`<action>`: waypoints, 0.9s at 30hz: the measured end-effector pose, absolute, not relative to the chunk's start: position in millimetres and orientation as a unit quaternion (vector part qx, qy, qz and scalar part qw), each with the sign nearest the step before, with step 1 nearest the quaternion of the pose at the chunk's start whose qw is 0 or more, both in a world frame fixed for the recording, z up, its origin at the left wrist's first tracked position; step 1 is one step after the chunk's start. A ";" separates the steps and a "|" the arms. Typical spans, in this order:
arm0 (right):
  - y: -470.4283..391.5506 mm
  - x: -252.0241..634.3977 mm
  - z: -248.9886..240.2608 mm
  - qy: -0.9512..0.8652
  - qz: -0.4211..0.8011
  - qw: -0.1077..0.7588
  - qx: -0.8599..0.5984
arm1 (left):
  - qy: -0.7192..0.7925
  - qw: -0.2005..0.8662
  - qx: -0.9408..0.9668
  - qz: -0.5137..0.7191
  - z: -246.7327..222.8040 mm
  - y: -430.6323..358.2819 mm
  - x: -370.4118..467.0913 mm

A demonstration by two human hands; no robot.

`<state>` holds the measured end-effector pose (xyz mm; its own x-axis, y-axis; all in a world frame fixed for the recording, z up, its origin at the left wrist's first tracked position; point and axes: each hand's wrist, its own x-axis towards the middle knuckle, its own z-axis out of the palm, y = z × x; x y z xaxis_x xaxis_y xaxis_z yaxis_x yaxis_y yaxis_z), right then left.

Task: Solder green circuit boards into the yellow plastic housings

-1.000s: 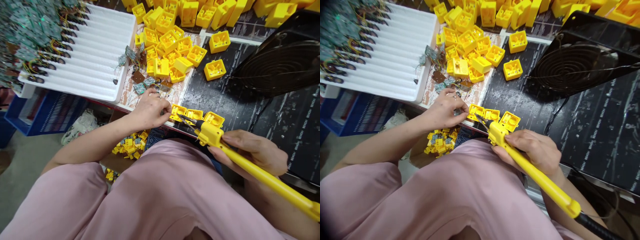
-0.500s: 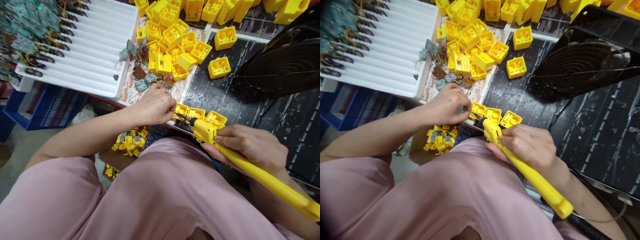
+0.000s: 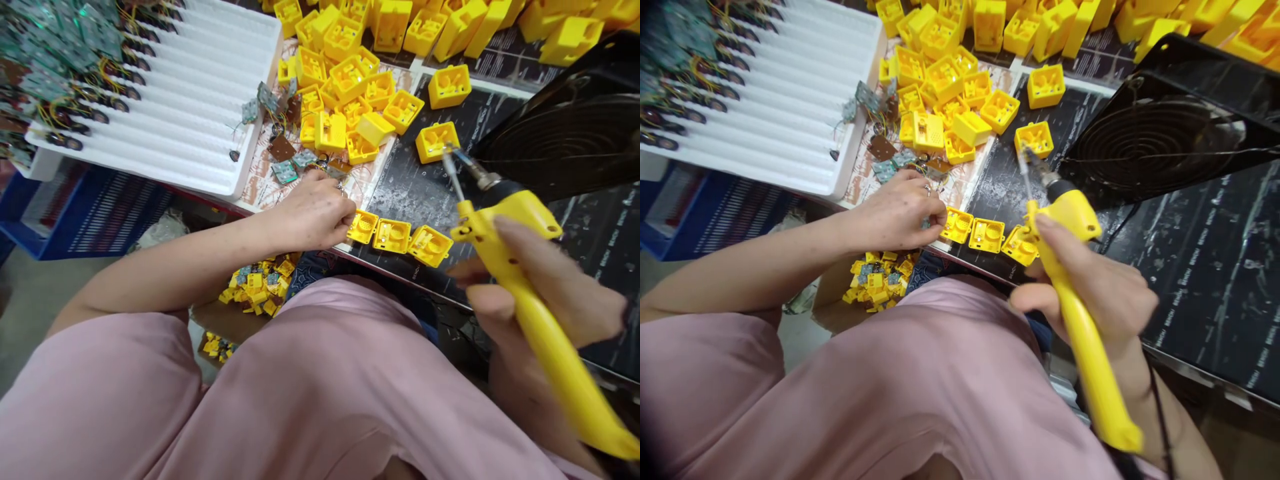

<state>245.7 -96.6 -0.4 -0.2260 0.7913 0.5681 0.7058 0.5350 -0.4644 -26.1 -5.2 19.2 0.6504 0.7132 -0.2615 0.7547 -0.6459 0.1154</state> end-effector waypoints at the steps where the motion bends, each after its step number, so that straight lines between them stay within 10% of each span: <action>1: -91.4 244.5 -0.1 -0.802 0.035 0.382 -0.457 | 0.406 0.110 0.902 -0.096 20.3 -4.9 -27.5; 14: -60.2 228.5 -29.2 -0.876 0.074 0.290 -0.378 | 0.420 0.097 0.899 0.082 -6.4 48.9 -33.0; 23: -41.5 205.6 -34.8 -0.823 0.083 0.293 -0.480 | 0.471 0.407 0.681 0.387 16.8 59.9 -63.6; 27: -46.9 199.8 -24.8 -0.834 0.123 0.298 -0.448 | 0.425 0.407 0.769 0.251 24.2 49.1 -56.4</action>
<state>199.8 -46.9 -24.8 -0.4211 0.8209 0.3857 0.6742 0.5678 -0.4724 -56.4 49.1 24.2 0.5135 0.8572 0.0397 0.4496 -0.3082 0.8384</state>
